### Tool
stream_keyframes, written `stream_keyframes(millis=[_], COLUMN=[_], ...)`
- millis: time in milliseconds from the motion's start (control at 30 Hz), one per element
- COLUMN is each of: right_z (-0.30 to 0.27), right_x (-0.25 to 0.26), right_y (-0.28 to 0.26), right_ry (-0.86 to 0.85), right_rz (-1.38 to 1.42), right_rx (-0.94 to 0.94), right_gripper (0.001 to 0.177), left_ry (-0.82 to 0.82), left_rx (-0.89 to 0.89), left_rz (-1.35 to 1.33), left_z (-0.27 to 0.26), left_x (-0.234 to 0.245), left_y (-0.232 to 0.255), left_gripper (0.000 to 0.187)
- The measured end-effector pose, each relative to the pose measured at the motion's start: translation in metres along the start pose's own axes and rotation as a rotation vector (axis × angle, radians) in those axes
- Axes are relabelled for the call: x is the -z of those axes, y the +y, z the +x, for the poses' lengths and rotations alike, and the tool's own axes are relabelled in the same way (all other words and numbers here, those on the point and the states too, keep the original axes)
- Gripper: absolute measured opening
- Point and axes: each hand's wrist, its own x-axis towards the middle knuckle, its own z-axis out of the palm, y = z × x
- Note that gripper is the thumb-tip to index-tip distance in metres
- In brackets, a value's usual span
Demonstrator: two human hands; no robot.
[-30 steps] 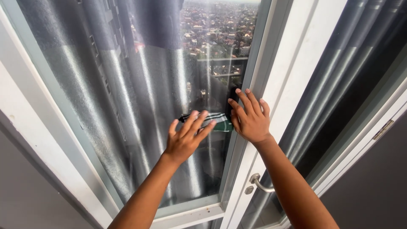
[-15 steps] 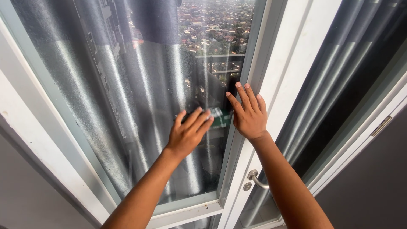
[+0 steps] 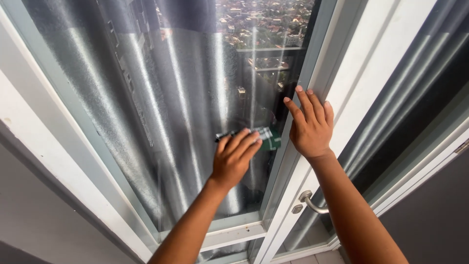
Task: Wiping down the frame and glass of a balcony door with a cloth.
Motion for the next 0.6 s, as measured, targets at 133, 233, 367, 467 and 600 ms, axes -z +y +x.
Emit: stream_keyframes(millis=[133,233,367,467,600], right_z=[0.004,0.003,-0.004,-0.012,-0.018], right_x=[0.006,0.005,-0.004,-0.011,-0.017], right_y=[0.001,0.0,0.003,0.006,0.008], right_ry=[0.013,0.004,0.03,0.042,0.077], right_rz=[-0.026,-0.014,0.012,0.069,0.129], right_rx=[0.0,-0.008,-0.024,-0.049,-0.105], right_gripper=[0.044,0.044,0.049,0.058,0.061], left_ry=[-0.106,-0.171,-0.166,-0.084,0.123], left_rx=[-0.051,-0.085,-0.099,-0.061,0.014], left_rz=[-0.102,-0.135,-0.107,-0.05,0.031], left_z=[-0.051,-0.058,-0.025,0.016,0.068], left_x=[-0.03,-0.033,-0.022,-0.004,0.023], left_y=[0.015,0.016,0.008,-0.001,-0.015], left_gripper=[0.03,0.03,0.035,0.039,0.034])
